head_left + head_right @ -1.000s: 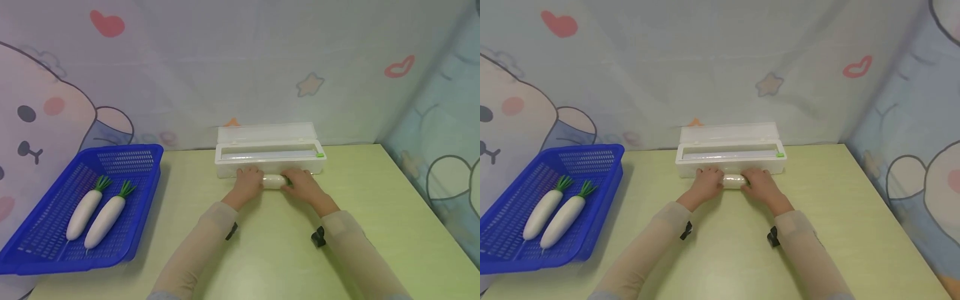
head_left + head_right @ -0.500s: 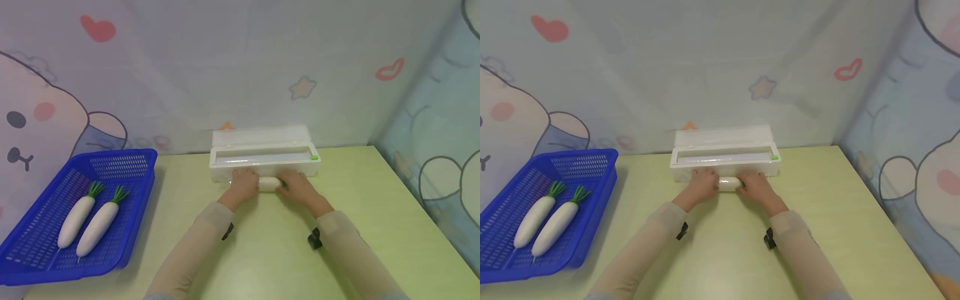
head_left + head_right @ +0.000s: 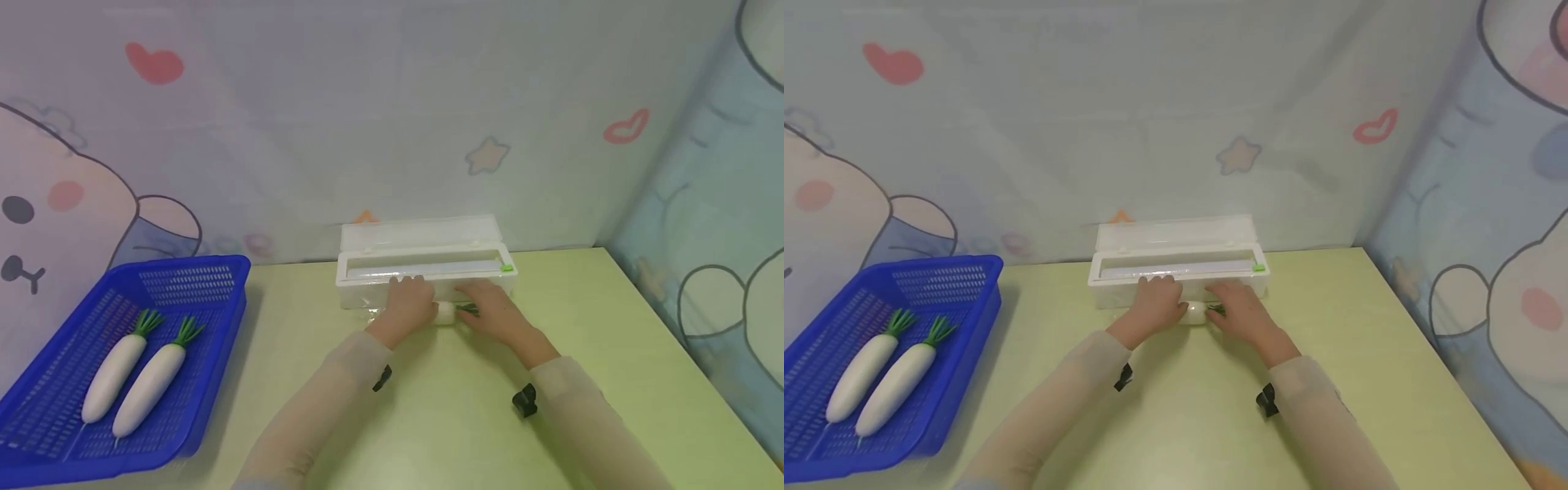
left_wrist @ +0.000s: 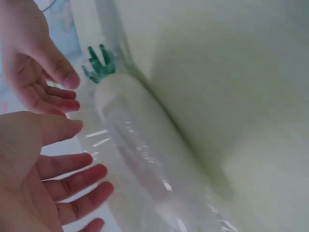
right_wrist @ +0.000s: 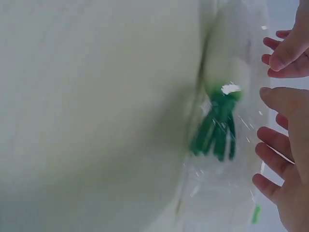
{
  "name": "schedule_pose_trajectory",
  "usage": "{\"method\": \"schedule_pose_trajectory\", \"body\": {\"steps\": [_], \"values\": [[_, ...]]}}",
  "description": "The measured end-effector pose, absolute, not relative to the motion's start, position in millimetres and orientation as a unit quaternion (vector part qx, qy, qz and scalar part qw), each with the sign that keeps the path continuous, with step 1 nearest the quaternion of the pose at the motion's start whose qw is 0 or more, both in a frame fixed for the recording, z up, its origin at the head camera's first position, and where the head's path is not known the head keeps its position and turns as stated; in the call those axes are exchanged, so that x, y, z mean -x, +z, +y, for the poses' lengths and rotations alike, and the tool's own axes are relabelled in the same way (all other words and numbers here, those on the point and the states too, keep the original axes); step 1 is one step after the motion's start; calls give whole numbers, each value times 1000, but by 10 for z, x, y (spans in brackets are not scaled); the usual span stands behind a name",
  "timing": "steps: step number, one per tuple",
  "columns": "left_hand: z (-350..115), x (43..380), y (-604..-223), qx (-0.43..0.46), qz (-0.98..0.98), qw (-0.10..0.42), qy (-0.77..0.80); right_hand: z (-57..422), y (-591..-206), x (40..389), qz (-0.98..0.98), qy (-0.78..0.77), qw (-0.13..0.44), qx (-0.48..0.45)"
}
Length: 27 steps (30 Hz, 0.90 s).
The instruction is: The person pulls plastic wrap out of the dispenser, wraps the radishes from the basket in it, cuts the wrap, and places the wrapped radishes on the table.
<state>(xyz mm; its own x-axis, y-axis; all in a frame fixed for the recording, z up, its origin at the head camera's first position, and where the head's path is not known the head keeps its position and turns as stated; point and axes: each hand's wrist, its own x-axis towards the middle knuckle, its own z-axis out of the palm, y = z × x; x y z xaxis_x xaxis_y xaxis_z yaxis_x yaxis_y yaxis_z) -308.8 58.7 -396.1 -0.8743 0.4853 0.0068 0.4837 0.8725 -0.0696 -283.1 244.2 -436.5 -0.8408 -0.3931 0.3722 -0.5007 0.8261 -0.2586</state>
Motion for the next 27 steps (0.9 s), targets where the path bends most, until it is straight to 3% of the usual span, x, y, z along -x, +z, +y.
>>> {"method": "schedule_pose_trajectory", "body": {"steps": [7, 18, 27], "values": [[933, 3219, -3700, 299, -953, 48, 1, 2739, -4061, 2845, -947, 215, 173, -164], [1510, 3370, -3582, 318, -946, 23, -52, 3083, -4005, 2977, -932, 346, 104, -36], [1733, 3427, -3705, 288, -952, 1, -106, 3096, -4170, 3005, -922, 380, 76, 3]]}}
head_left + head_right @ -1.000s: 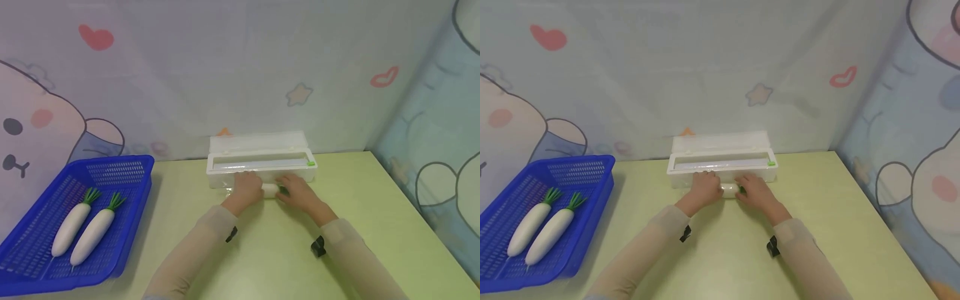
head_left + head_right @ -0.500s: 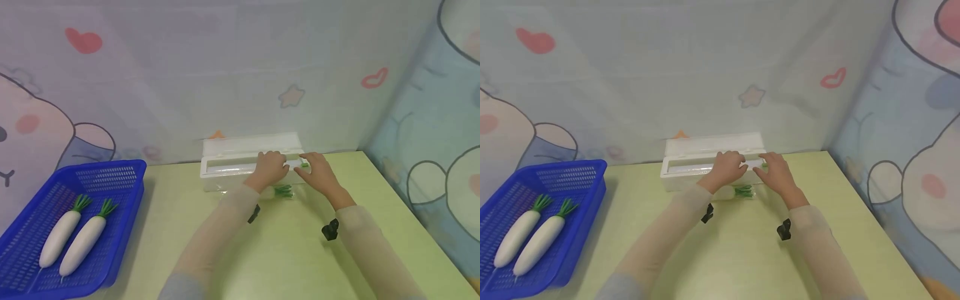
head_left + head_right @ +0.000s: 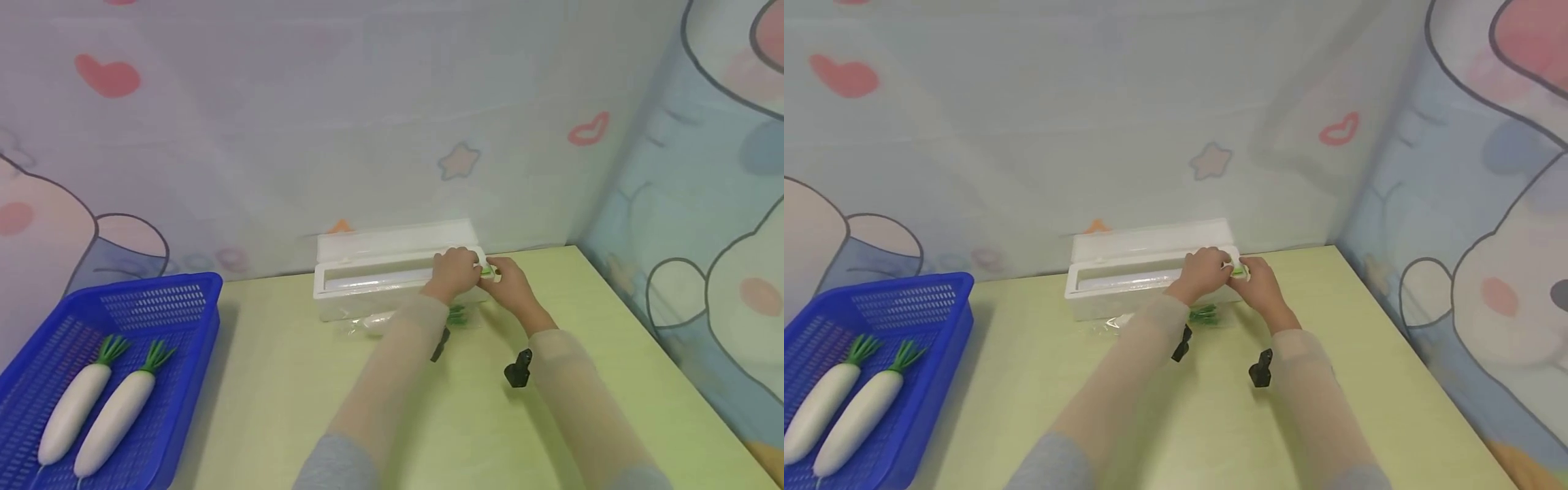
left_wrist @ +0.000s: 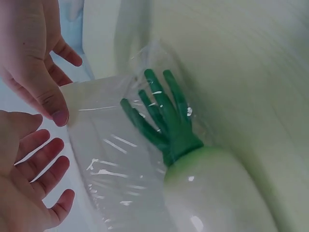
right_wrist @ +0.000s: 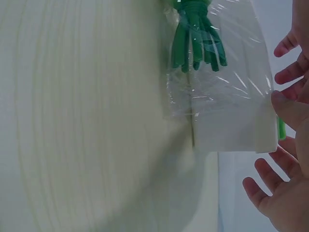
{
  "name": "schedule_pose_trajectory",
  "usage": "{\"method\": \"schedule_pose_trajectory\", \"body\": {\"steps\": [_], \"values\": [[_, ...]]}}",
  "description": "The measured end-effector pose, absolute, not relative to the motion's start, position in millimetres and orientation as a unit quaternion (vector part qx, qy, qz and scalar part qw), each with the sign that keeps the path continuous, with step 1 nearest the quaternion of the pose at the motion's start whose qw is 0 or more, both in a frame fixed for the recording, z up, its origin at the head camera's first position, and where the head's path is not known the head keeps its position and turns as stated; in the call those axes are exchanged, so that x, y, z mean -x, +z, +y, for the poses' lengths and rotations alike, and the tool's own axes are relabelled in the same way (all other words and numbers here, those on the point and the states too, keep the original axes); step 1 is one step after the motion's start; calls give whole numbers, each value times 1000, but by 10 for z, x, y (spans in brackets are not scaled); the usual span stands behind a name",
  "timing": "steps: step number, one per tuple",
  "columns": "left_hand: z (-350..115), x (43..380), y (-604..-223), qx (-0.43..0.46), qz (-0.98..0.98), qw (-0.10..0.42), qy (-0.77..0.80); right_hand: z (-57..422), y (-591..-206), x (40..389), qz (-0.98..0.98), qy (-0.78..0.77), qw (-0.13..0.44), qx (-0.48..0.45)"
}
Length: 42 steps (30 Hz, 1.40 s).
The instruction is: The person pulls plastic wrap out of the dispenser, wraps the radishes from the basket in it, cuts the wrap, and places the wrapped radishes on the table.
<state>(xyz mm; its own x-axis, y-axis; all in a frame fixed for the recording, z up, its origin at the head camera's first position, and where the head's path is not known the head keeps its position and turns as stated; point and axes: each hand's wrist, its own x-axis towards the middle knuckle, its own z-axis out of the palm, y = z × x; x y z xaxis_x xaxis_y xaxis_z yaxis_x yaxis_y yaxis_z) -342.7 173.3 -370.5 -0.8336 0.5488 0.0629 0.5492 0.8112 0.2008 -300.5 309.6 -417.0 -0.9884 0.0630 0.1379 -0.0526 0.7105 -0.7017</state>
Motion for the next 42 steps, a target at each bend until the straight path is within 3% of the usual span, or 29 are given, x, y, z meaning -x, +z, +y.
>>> {"method": "schedule_pose_trajectory", "body": {"steps": [19, 29, 42], "values": [[1879, 3485, -3904, 270, -955, 26, -123, 3109, -4189, 3009, -946, 307, 101, -5], [1851, 3456, -3920, 264, -959, 50, -95, 3095, -4157, 3003, -970, 231, 74, 21], [1787, 3468, -3964, 249, -957, 52, -140, 3101, -4159, 2944, -967, 239, 78, 33]]}}
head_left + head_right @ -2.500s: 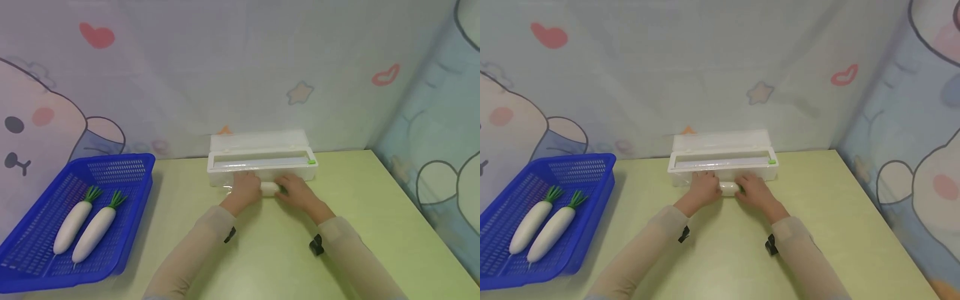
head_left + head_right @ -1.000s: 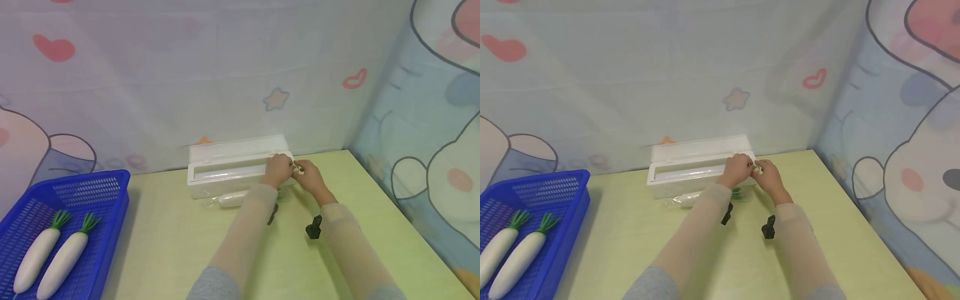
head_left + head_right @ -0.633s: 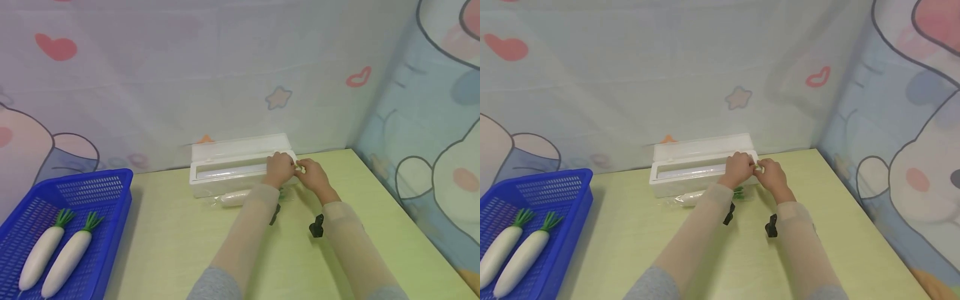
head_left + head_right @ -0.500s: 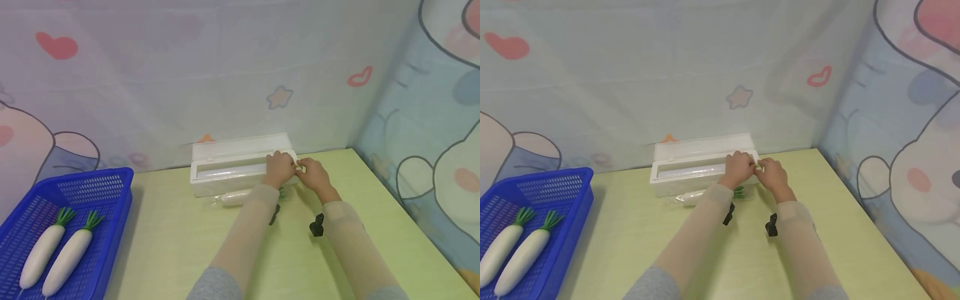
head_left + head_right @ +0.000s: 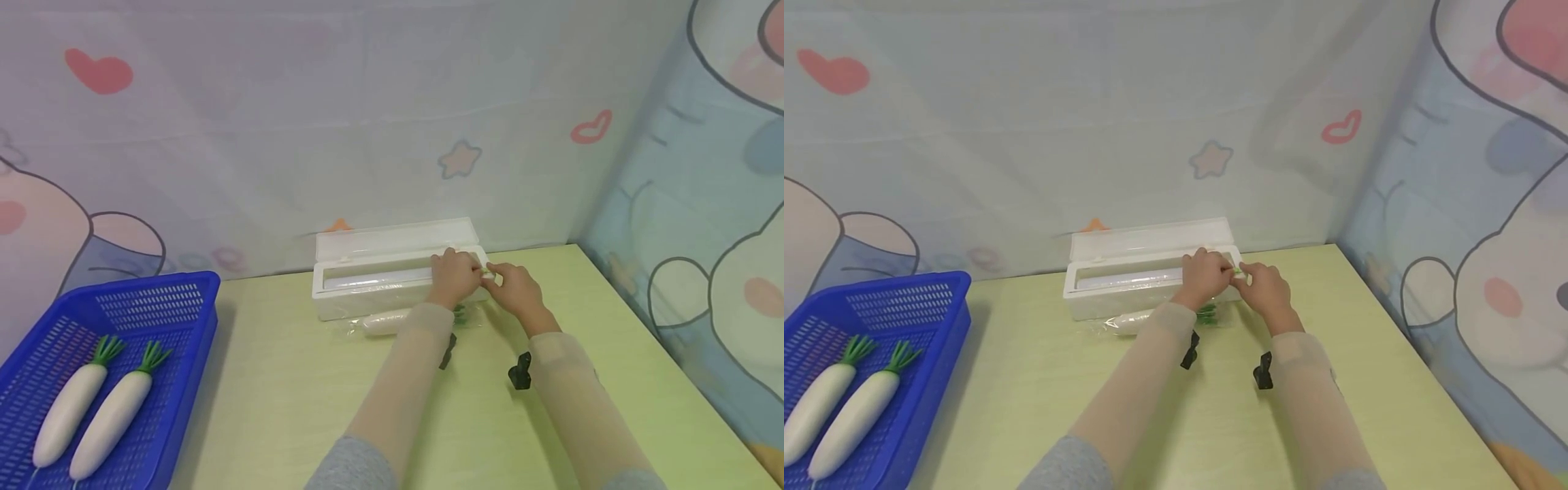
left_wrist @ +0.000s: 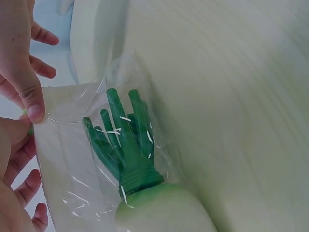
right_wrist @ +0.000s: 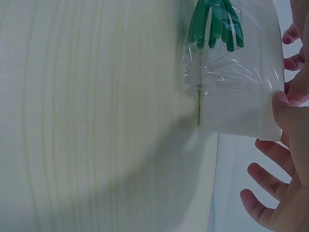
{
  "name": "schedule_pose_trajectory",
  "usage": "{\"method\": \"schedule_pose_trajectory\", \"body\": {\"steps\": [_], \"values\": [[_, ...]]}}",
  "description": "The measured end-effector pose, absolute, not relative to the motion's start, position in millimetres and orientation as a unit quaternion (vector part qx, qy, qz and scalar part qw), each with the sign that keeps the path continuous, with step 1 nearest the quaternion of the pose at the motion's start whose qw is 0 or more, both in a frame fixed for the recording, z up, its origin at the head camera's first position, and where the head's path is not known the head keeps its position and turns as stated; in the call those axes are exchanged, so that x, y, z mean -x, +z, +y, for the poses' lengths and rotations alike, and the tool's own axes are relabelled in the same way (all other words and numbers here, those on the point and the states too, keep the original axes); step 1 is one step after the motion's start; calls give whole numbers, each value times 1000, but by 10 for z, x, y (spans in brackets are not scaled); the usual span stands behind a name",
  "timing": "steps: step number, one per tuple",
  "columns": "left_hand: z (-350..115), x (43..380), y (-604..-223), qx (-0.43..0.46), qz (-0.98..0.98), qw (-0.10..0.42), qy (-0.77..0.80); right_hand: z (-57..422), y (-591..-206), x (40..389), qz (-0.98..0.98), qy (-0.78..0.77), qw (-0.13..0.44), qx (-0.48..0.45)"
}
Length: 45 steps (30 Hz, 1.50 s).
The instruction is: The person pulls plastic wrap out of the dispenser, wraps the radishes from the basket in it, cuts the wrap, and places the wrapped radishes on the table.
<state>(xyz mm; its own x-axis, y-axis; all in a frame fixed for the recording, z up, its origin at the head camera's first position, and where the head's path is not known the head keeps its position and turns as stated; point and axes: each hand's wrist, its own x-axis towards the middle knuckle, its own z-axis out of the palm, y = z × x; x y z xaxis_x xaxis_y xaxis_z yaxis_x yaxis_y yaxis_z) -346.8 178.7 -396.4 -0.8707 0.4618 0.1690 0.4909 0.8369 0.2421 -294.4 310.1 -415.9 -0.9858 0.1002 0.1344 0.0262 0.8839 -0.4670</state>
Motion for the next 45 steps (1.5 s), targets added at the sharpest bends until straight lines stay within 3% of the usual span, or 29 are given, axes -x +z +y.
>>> {"method": "schedule_pose_trajectory", "body": {"steps": [9, 27, 45], "values": [[1770, 3488, -3984, 250, -957, 37, -146, 3081, -4164, 2934, -966, 245, 74, 34], [1532, 3490, -3961, 265, -952, 71, -133, 3015, -4189, 2952, -970, 225, 83, 47], [234, 3516, -3888, 244, -962, 75, -96, 3054, -4174, 2938, -973, 216, 79, 30]]}}
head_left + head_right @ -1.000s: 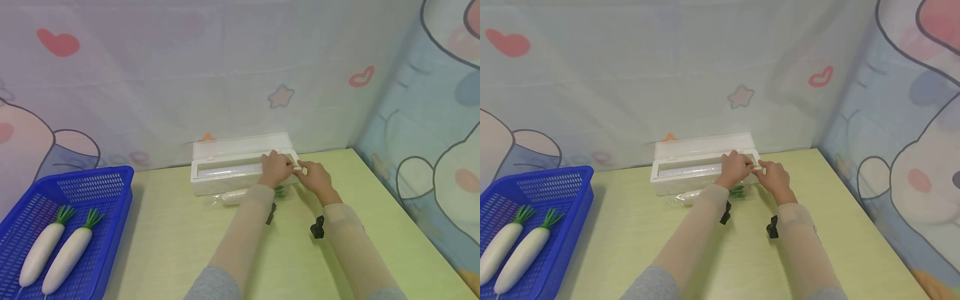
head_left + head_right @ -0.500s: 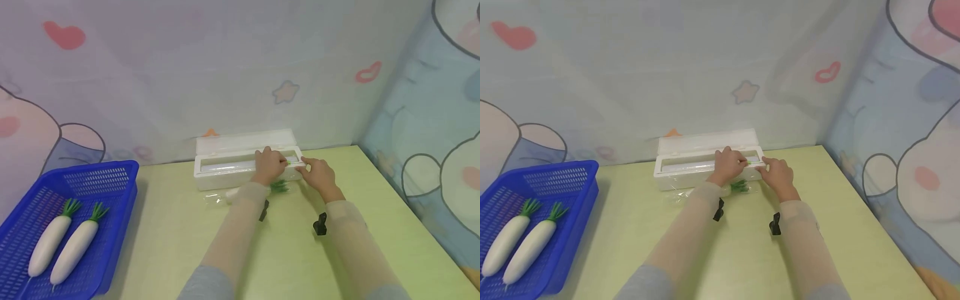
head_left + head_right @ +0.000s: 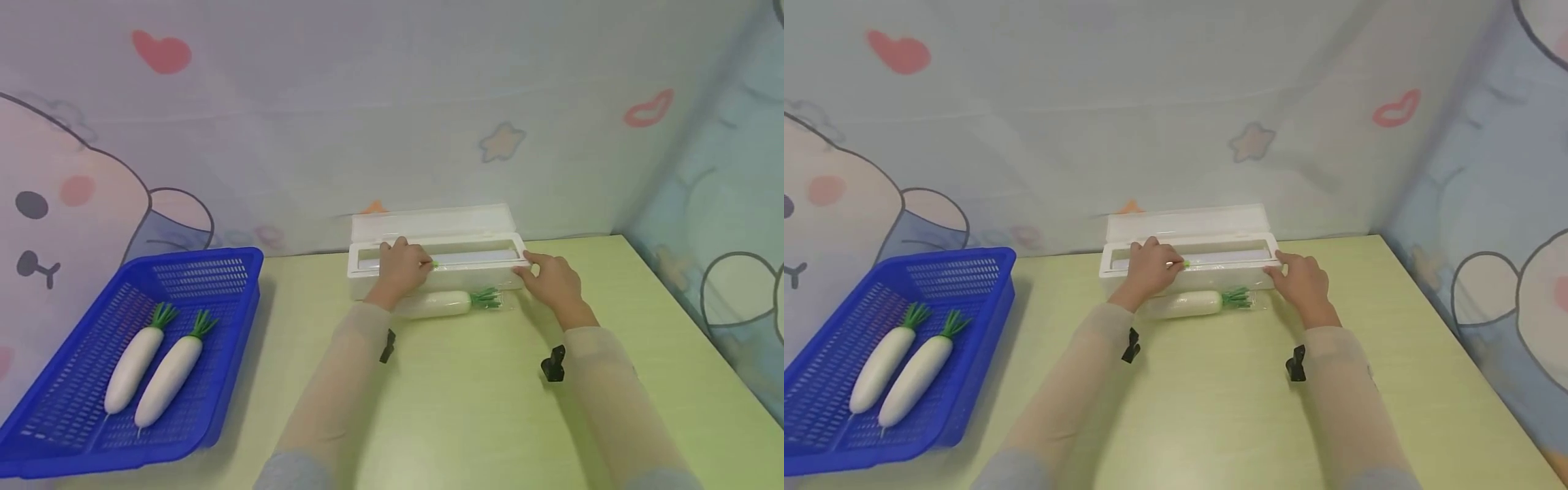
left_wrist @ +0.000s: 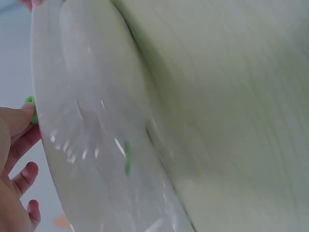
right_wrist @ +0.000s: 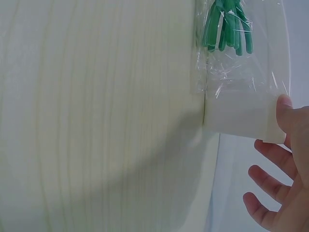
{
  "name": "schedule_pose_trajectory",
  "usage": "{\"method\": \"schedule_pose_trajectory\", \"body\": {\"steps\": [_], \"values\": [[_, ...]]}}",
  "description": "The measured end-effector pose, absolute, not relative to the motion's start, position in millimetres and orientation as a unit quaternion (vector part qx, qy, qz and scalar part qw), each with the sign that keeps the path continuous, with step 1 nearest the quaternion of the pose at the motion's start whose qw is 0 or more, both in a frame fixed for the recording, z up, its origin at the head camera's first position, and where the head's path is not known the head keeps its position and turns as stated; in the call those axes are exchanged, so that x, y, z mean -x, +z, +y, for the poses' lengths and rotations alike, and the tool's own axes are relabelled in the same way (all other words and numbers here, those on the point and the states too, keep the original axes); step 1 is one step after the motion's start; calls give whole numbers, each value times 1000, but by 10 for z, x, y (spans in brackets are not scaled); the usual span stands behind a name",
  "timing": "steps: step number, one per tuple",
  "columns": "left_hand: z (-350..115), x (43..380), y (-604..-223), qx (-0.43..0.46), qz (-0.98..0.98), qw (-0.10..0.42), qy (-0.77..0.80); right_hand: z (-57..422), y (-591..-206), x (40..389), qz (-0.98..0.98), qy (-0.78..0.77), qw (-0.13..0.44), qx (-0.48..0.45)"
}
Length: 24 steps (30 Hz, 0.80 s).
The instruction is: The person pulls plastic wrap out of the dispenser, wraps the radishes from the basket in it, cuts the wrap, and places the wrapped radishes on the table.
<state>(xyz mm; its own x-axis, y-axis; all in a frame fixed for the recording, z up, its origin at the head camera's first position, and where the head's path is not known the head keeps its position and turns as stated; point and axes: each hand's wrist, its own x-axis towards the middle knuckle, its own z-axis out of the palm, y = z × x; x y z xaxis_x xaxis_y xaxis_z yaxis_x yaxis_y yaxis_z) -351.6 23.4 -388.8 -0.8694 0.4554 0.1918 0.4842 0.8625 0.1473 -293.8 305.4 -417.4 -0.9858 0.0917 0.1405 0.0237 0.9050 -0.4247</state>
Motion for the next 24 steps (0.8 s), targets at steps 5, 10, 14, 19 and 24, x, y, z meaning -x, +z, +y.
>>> {"method": "schedule_pose_trajectory", "body": {"steps": [5, 10, 14, 19, 24], "values": [[-106, 3519, -3893, 228, -965, 90, -91, 3076, -4163, 2939, -973, 217, 78, 21], [-433, 3487, -3888, 221, -965, 95, -103, 3083, -4166, 2924, -973, 218, 78, 21], [-649, 3479, -3909, 218, -965, 108, -102, 3086, -4166, 2917, -972, 220, 76, 18], [-834, 3484, -3939, 205, -966, 131, -89, 3086, -4160, 2905, -973, 214, 84, 16], [-886, 3487, -3935, 217, -962, 142, -84, 3099, -4157, 2911, -974, 211, 81, 13]]}}
